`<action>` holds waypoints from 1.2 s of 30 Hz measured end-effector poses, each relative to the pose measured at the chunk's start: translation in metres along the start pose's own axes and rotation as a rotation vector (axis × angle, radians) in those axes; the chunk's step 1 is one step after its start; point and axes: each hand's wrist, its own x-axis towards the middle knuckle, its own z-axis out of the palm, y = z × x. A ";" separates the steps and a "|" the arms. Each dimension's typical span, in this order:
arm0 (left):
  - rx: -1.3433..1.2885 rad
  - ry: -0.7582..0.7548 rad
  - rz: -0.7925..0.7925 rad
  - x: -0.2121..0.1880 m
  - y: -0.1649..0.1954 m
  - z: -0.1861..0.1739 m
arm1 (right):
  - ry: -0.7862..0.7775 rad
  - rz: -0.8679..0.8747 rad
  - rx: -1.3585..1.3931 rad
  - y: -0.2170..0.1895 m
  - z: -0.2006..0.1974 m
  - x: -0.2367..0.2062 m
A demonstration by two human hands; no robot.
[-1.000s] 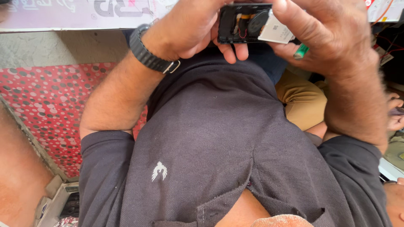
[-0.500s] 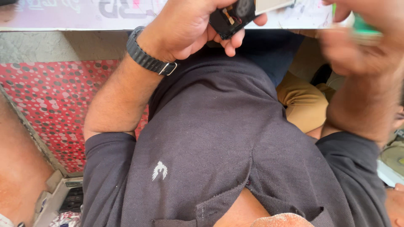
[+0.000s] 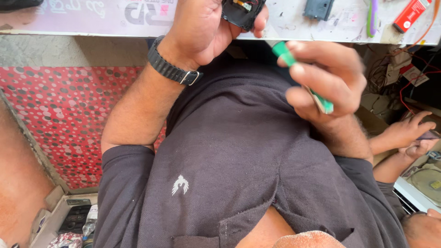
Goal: The person uses a green screwdriver to manipulate internal components of a disassembled electronic device. They adjust wires and a small circular component inside the device's casing, then reposition the battery and other parts.
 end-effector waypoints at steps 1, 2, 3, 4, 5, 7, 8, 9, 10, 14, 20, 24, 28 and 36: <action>0.004 -0.003 0.008 0.000 0.000 -0.001 | 0.027 -0.047 0.017 0.002 0.002 0.002; 0.005 0.006 0.014 0.001 -0.001 -0.002 | 0.055 -0.092 0.034 0.005 0.004 0.005; 0.005 0.015 0.019 0.001 -0.001 -0.001 | 0.087 -0.138 0.052 0.007 0.005 0.006; 0.003 0.033 0.023 0.002 -0.001 0.001 | 0.047 -0.093 -0.006 0.006 0.005 0.005; -0.009 0.043 0.021 0.003 -0.001 0.003 | 0.007 -0.047 -0.065 0.004 0.005 0.004; -0.040 0.058 0.011 0.005 -0.001 0.007 | -0.009 0.014 -0.136 0.004 0.009 0.000; -0.062 0.062 0.003 0.006 -0.001 0.008 | 0.014 0.026 -0.147 0.006 0.014 -0.002; -0.091 0.063 0.017 0.009 -0.002 0.010 | 0.036 0.037 -0.157 0.009 0.018 -0.004; -0.119 0.066 0.032 0.010 -0.003 0.012 | 0.051 0.025 -0.186 0.012 0.021 -0.006; -0.163 0.097 0.075 0.012 -0.004 0.013 | 0.099 0.003 -0.263 0.024 0.027 -0.010; -0.113 0.078 0.100 0.015 -0.009 0.010 | 0.101 0.027 -0.329 0.028 0.029 -0.013; -0.085 0.044 0.104 0.015 -0.009 0.007 | 0.108 0.057 -0.321 0.029 0.030 -0.015; -0.026 0.072 0.125 0.014 -0.010 0.007 | 0.123 0.066 -0.315 0.031 0.032 -0.017; -0.081 0.087 0.159 0.014 -0.015 0.001 | 0.134 0.085 -0.273 0.032 0.033 -0.020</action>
